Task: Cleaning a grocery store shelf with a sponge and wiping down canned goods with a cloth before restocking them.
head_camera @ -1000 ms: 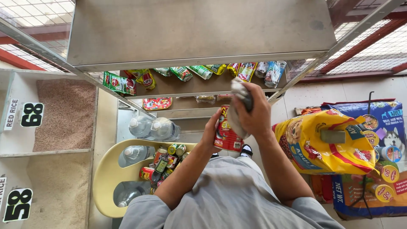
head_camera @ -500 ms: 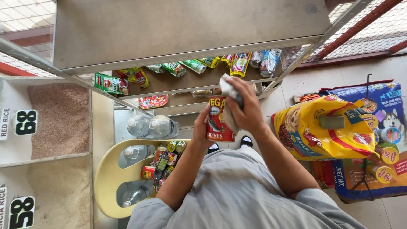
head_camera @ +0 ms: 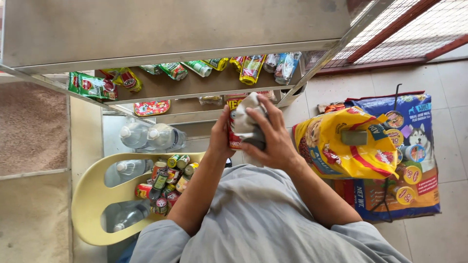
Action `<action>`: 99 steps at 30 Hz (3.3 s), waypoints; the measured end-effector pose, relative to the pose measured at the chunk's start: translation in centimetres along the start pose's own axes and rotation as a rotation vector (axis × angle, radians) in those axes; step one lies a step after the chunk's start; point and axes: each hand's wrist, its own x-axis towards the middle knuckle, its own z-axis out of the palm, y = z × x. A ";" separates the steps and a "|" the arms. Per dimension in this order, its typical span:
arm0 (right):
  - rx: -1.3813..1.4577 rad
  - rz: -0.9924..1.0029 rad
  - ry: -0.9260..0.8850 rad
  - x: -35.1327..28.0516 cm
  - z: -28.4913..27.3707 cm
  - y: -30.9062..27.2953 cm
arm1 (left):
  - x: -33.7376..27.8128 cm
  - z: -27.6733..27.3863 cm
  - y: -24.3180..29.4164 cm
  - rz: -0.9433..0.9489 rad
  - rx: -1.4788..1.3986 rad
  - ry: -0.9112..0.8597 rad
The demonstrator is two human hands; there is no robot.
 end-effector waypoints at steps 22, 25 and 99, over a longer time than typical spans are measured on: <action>0.322 -0.052 -0.227 1.7 -6.2 9.4 | 2.3 6.8 -6.3 0.241 -0.006 0.156; 0.415 -0.110 -0.320 3.6 -6.4 9.6 | 1.6 8.3 -6.6 0.347 -0.082 0.123; 0.019 -0.260 -0.013 4.3 7.0 -6.3 | -5.1 -2.1 8.0 0.022 -0.117 0.095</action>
